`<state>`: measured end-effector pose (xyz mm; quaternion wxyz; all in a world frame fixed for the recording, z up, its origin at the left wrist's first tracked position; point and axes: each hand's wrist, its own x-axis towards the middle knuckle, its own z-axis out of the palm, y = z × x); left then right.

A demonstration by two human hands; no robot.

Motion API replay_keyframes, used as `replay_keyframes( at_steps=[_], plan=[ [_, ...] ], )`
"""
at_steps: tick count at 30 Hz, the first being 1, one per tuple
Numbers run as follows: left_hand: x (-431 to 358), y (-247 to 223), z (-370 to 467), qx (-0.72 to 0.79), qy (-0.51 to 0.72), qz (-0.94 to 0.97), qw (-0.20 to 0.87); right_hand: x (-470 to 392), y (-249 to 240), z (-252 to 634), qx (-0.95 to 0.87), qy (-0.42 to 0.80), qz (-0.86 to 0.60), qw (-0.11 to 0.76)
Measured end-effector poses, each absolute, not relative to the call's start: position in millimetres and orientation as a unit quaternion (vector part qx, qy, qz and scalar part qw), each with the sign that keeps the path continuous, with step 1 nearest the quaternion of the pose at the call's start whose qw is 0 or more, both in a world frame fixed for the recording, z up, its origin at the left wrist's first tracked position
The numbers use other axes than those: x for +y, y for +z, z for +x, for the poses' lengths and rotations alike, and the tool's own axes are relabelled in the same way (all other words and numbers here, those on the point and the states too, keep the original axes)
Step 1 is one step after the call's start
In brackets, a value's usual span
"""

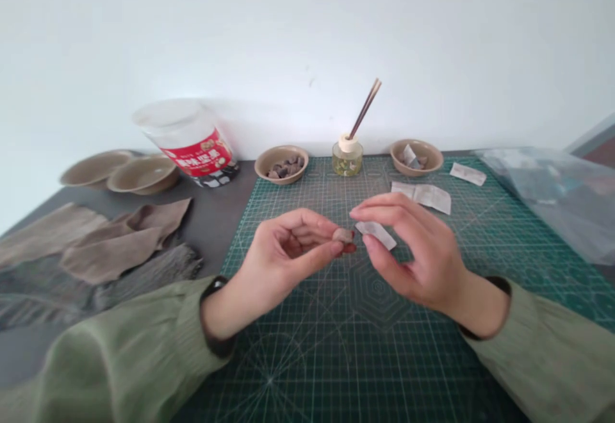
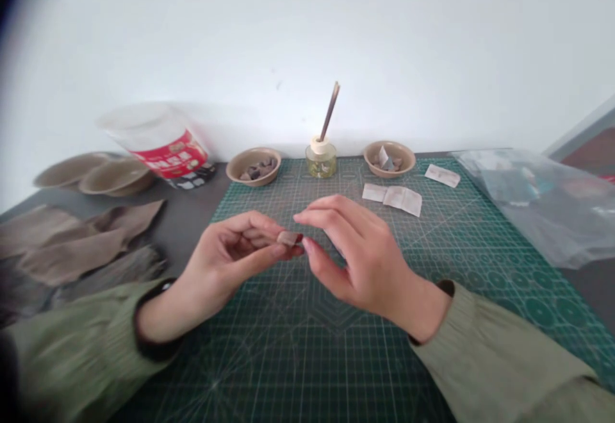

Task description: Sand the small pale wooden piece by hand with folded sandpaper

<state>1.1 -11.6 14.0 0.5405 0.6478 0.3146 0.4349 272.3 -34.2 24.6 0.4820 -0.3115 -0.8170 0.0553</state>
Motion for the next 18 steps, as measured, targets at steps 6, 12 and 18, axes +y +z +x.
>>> replay_keyframes(
  at_steps=[6, 12, 18],
  plan=[
    [-22, 0, 5, 0.284, 0.444, 0.583, 0.619, -34, 12, 275, -0.866, -0.036, -0.230, 0.443],
    [-32, -1, 4, 0.255, 0.424, 0.520, 0.697, -51, 25, 290, -0.900, -0.024, -0.210, 0.382],
    [-34, -4, 4, 0.223, 0.427, 0.514, 0.710, -70, 31, 299, -0.882, -0.005, -0.283, 0.378]
  ],
)
